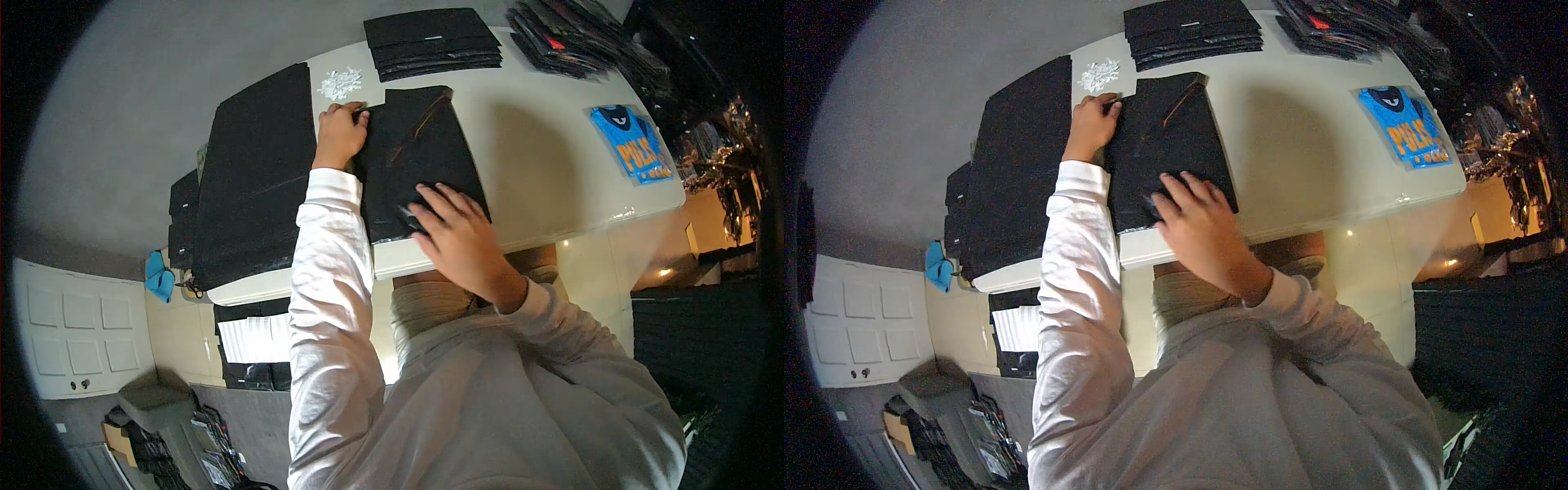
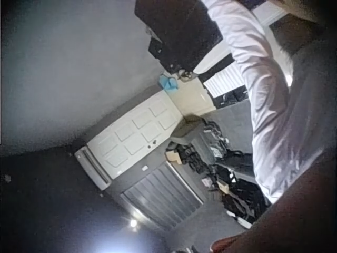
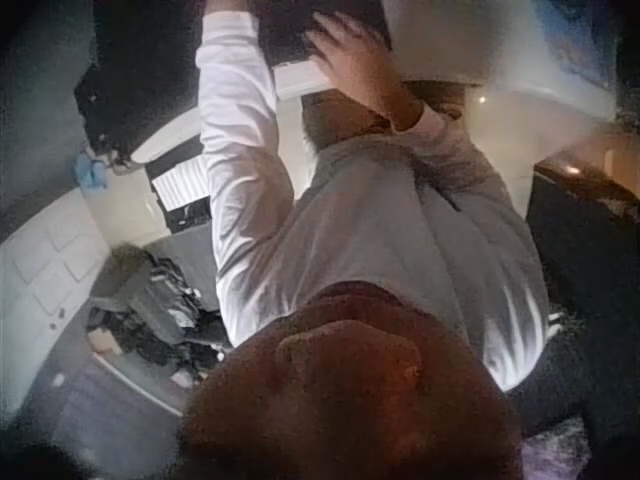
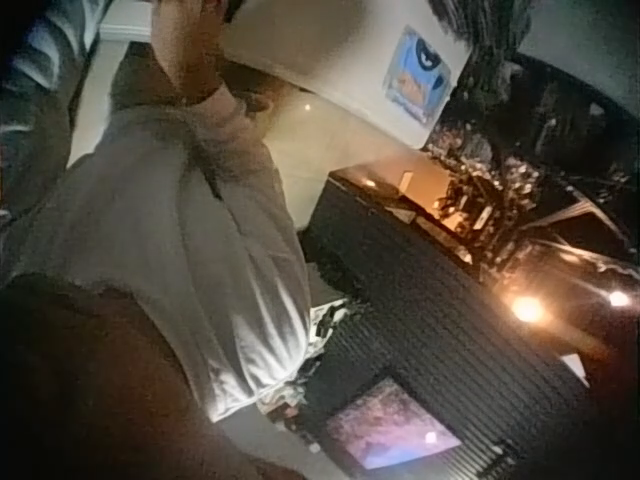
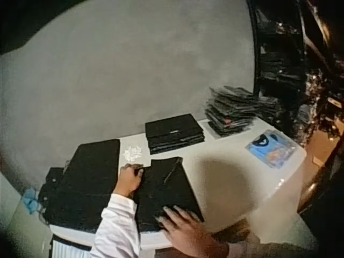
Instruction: Folding black shirts and packing them into black shipping bags with white labels.
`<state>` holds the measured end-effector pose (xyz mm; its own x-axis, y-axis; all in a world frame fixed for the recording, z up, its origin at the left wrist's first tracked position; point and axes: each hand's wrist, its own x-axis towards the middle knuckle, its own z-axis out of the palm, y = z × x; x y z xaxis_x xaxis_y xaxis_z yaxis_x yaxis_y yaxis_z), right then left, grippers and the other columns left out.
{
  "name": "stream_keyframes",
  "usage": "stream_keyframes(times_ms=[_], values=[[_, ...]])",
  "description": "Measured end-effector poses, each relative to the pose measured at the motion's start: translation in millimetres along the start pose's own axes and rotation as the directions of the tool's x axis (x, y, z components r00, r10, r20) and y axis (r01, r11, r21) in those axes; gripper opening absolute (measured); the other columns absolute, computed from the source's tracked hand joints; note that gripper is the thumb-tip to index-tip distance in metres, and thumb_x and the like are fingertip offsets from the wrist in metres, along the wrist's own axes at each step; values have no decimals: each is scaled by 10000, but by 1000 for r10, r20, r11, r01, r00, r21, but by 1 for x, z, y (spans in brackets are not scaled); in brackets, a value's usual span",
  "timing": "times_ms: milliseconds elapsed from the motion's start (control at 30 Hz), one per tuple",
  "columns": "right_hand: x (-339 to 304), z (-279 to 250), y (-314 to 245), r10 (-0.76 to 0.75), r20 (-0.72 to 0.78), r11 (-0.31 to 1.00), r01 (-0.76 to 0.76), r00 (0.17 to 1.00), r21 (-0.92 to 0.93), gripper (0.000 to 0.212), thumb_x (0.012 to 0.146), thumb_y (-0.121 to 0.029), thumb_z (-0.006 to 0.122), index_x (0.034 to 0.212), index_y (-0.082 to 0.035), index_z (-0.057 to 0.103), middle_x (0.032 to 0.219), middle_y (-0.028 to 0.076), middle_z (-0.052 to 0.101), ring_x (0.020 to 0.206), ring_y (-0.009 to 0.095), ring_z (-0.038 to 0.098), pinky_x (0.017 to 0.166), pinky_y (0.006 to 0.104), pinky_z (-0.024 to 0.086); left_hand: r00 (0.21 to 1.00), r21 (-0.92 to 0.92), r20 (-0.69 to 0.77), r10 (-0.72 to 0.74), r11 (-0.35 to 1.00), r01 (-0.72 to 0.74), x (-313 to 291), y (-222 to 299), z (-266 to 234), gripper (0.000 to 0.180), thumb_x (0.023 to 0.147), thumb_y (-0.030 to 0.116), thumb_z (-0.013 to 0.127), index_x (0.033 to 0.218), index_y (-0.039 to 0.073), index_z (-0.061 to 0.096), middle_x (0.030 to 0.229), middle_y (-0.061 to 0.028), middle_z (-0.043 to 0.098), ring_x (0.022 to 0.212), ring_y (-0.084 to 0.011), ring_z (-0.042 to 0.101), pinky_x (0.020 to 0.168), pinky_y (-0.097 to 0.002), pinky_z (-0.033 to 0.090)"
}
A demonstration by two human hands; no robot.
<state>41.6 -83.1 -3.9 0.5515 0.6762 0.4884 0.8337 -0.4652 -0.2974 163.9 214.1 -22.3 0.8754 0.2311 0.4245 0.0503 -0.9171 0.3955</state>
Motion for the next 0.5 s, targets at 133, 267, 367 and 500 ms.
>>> stream_keyframes(times_ms=[133, 267, 367, 500], values=[[-9, -24, 41, -47, -104, 998, 43, 993, -41, 250, 891, -88, 709, 1135, -36, 721, 1361, 141, 639, 1275, 349, 579, 1091, 485, 450, 994, 18, 36, -101, 995, 100, -1, 6, -14, 315, 944, 318, 680, 1116, 73, 775, 1073, -223, 740, 1021, -432, 694, 945, -487, 531], [-18, -50, 61, 94, -87, 995, -91, 992, 38, 273, 904, -89, 664, 1164, -9, 692, 1337, 166, 639, 1266, 373, 571, 1072, 484, 473, 976, 90, 123, -180, 981, 170, -13, 11, -39, 370, 919, 377, 714, 1033, 32, 779, 982, -222, 755, 969, -398, 730, 876, -465, 576], [-39, -58, 46, 21, -8, 996, -20, 1000, 86, 302, 898, -70, 669, 1196, -17, 683, 1357, 174, 630, 1267, 387, 574, 1064, 486, 485, 953, 168, 175, -248, 961, 219, -39, 18, -58, 408, 915, 419, 720, 1015, 27, 780, 979, -226, 751, 977, -401, 728, 886, -471, 575], [-66, -73, 56, 87, -38, 994, -85, 995, 63, 326, 888, -61, 688, 1213, -32, 680, 1390, 171, 618, 1302, 392, 557, 1077, 484, 481, 931, 208, 214, -295, 945, 251, -94, 47, -78, 449, 932, 452, 706, 930, 9, 776, 863, -248, 734, 868, -430, 732, 797, -489, 589]])
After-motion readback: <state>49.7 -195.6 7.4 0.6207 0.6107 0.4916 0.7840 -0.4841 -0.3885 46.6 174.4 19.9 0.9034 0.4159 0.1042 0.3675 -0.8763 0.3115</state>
